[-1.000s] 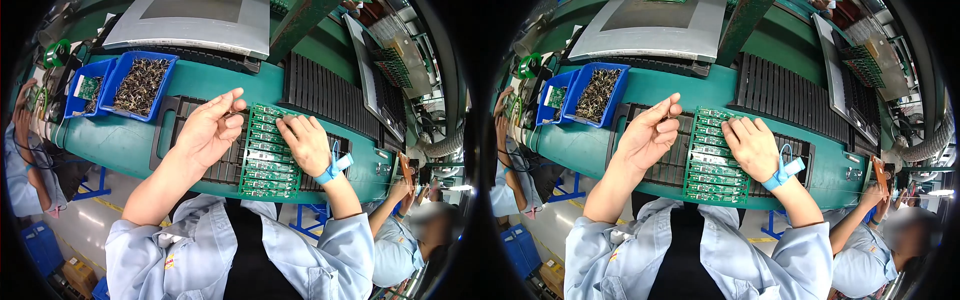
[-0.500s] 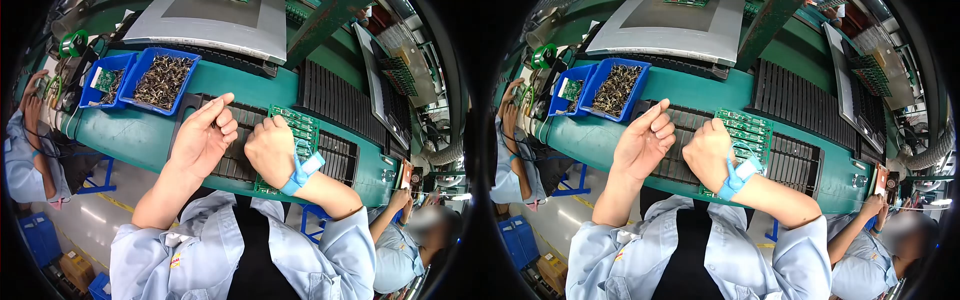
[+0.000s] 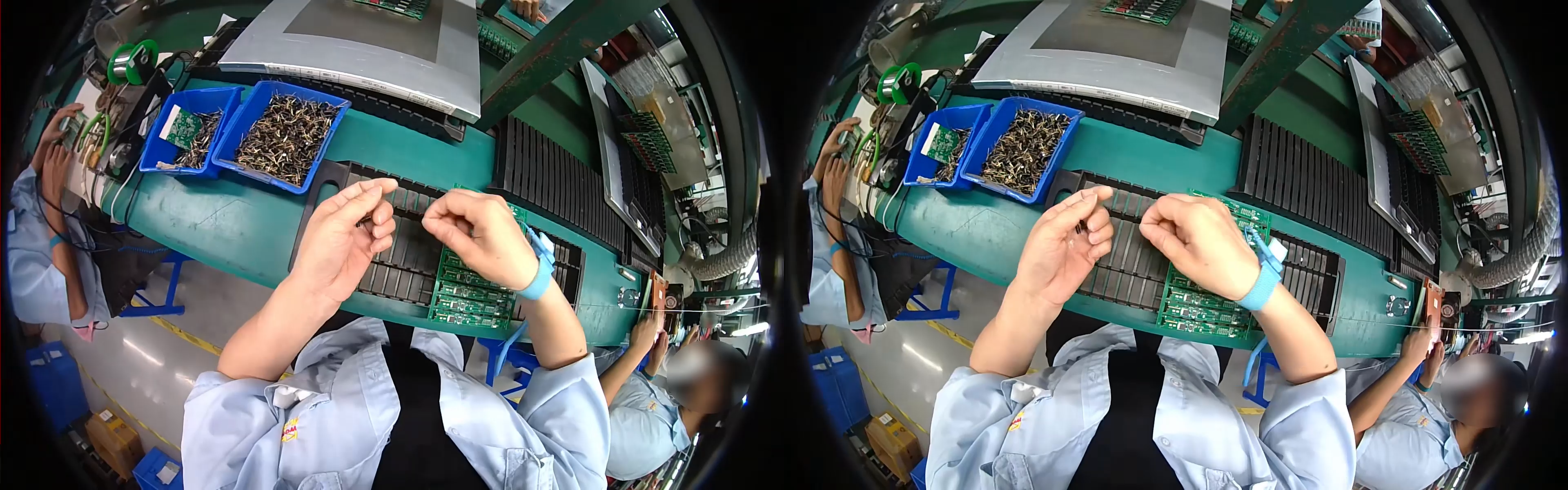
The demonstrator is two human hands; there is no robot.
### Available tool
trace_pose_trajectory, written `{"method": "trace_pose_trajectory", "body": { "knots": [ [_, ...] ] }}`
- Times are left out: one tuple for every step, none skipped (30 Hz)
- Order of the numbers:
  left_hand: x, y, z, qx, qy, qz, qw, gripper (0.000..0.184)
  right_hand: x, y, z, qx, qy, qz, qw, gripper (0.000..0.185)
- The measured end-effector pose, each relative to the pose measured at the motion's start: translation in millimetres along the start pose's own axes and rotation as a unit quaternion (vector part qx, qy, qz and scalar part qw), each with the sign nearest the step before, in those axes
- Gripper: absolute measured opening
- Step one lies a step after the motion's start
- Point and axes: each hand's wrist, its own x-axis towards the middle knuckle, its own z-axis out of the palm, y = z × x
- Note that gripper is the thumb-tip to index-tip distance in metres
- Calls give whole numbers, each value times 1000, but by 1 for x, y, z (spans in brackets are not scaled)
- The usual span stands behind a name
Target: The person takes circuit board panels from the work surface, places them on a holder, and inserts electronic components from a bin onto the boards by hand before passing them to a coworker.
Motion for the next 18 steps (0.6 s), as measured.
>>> {"method": "trace_pose_trajectory", "body": {
  "knots": [
    [0,-2,4,39,22,-5,999,20,-2,0,-6,117,18,30,993,4],
    [0,-5,7,79,44,-11,996,20,-3,1,-9,231,37,60,970,4],
    [-1,-9,10,79,42,-12,996,20,-5,2,-9,230,38,62,970,4],
    [0,-13,13,102,17,-26,994,19,-7,5,-8,253,52,55,965,4],
    [0,-17,15,124,-8,-42,991,18,-9,8,-6,276,66,50,958,5],
    [-1,-21,18,145,-32,-58,987,17,-13,11,-4,299,79,45,950,5],
    [0,-23,20,168,-56,-73,981,16,-15,13,-3,322,94,38,941,6],
    [2,-26,22,170,-57,-74,981,16,-17,14,-3,322,96,39,941,6],
    [4,-28,22,188,-58,-57,979,14,-19,15,-3,340,106,58,933,6],
    [6,-31,23,206,-58,-40,976,13,-20,15,-2,357,115,77,924,7],
    [8,-34,23,224,-58,-23,973,11,-22,16,-2,375,124,96,914,8],
    [9,-35,23,243,-58,-6,968,10,-24,16,-1,394,133,114,902,9],
    [10,-36,23,246,-57,-7,968,10,-27,16,-2,396,135,114,901,9],
    [12,-38,24,288,-50,24,956,8,-31,15,-4,371,130,123,911,9],
    [13,-39,24,328,-43,54,942,7,-35,14,-7,346,124,133,920,10],
    [14,-40,25,367,-37,83,926,6,-39,13,-10,321,119,143,929,10],
    [15,-41,27,406,-32,112,906,6,-41,13,-12,295,114,154,936,11],
    [15,-42,29,409,-34,109,905,6,-43,14,-11,297,118,156,935,11]
  ]
}}
